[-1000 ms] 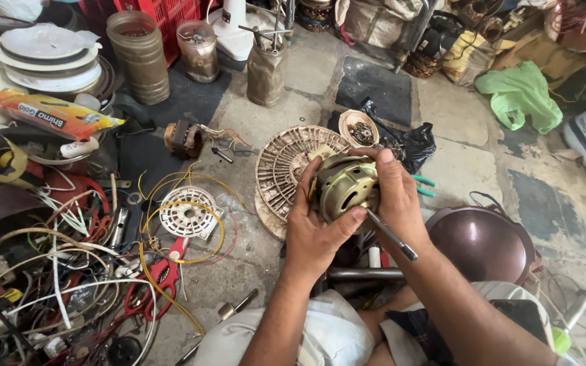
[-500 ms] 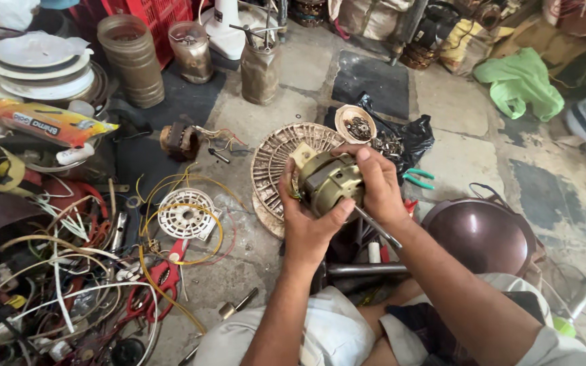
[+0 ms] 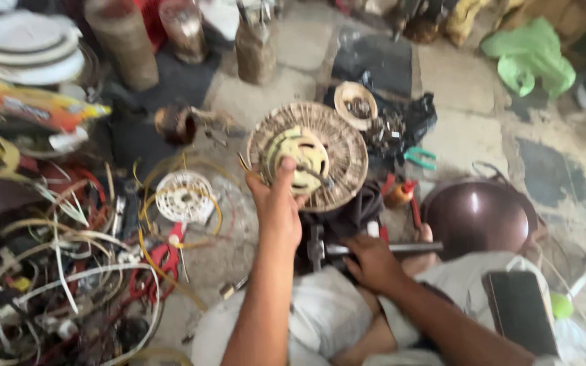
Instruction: The person disassembles a small electric motor, applies lubricant to the shaft, and reassembles the components. They handle the motor housing, rotor, and shaft, using a lubricant bottle and a hammer.
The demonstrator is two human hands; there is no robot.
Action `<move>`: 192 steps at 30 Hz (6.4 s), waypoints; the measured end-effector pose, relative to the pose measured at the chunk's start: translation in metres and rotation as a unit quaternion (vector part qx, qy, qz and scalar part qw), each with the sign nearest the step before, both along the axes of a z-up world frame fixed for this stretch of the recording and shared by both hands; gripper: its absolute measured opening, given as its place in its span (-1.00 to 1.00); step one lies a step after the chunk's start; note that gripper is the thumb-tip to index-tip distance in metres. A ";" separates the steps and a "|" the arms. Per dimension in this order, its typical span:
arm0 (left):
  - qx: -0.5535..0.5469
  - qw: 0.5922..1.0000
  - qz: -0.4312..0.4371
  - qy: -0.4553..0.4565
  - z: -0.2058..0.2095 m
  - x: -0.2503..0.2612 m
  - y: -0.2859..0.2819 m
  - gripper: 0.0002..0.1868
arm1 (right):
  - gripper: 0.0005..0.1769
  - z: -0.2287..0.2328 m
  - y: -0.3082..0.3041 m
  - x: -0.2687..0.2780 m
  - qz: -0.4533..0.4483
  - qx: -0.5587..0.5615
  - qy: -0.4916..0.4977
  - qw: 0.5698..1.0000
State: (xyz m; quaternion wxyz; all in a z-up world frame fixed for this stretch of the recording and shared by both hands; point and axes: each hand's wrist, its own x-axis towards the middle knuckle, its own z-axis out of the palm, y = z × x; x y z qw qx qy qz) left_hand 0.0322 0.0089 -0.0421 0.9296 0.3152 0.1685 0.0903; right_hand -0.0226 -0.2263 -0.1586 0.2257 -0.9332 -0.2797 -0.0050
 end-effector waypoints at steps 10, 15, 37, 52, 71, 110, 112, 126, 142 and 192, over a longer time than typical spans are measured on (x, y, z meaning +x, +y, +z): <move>0.067 0.995 0.072 0.015 -0.001 0.014 0.038 -0.10 | -0.77 0.007 -0.010 0.001 -0.006 -0.062 -0.013 0.998; -0.012 0.997 0.052 -0.064 -0.003 0.014 0.041 -0.17 | -0.55 0.015 -0.005 -0.028 0.103 -0.145 -0.136 0.975; 0.154 0.945 0.048 -0.285 0.010 -0.003 0.002 -0.10 | -0.24 0.065 -0.017 0.014 -0.334 0.485 0.354 0.727; 0.105 0.959 0.026 -0.261 0.008 -0.009 -0.004 -0.11 | -0.28 0.187 0.056 0.036 -0.097 0.427 -0.086 0.895; 0.056 0.977 0.074 -0.190 0.009 -0.002 -0.006 -0.17 | -0.28 0.145 0.061 0.046 -0.148 0.339 -0.140 0.918; 0.465 0.831 0.235 -0.196 0.014 -0.014 -0.014 -0.07 | -0.53 0.232 0.083 0.025 -0.229 0.555 0.361 0.714; 0.433 0.861 0.212 -0.161 0.014 -0.015 -0.011 -0.07 | -0.50 0.236 0.086 0.024 -0.209 0.526 0.348 0.747; 0.404 0.876 0.211 -0.155 0.022 -0.013 -0.014 -0.05 | -0.21 0.238 0.091 0.030 -0.213 0.396 0.319 0.834; 0.345 0.908 0.192 -0.140 0.017 -0.014 -0.007 -0.04 | -0.19 0.206 0.030 0.050 -0.288 0.404 0.102 0.862; 0.164 0.961 0.140 -0.175 0.015 -0.010 -0.001 -0.18 | -0.68 0.198 0.069 0.024 -0.129 0.121 -0.213 0.961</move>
